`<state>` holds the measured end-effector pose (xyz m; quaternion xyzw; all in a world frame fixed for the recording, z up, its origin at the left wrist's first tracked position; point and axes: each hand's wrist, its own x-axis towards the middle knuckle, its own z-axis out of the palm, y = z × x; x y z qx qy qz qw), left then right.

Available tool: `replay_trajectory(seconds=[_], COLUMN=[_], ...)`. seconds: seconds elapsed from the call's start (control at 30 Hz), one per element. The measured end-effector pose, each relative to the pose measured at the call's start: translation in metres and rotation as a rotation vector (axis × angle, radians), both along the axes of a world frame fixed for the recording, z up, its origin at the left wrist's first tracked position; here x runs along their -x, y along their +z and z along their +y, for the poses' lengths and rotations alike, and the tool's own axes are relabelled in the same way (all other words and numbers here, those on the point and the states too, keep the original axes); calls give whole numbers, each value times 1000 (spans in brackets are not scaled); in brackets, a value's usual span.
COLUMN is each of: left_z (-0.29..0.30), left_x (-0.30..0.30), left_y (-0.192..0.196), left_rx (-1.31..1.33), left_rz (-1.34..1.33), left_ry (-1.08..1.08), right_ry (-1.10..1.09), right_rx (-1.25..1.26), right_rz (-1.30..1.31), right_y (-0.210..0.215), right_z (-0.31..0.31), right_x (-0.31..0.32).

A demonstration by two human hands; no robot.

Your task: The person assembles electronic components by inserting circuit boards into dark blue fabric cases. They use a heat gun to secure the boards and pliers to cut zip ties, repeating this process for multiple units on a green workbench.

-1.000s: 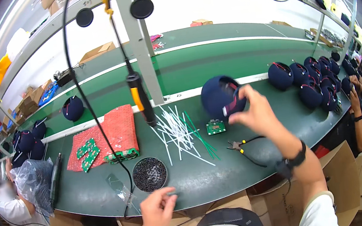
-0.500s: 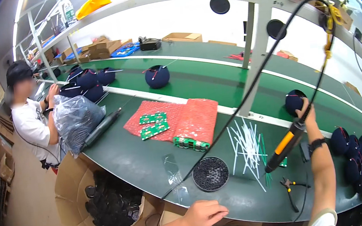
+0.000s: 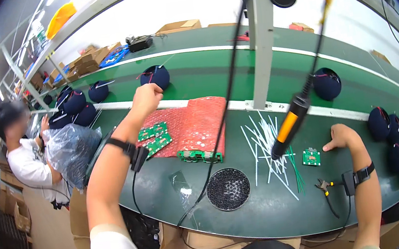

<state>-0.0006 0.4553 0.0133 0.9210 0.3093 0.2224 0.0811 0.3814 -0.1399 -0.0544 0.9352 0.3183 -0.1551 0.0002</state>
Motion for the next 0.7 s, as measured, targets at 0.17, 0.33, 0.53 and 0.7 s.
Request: replay_trajectory(seconds=[0.17,0.33,0.53,0.7], left_z=[75,87,46,-52], left_x=[-52,-67,-24,64], left_y=[-33,-43,-40,-2], left_rx=[-295,-330,-425,-537], left_rz=[98,197,-49,-320], left_ry=[166,162,133,-79], right_ry=[-37,-58,-39,-39], right_rx=[28,63,83,58], right_rz=[83,51,74,77], right_y=[8,11,7,8], right_z=[8,11,17,13], right_x=[9,18,10,15])
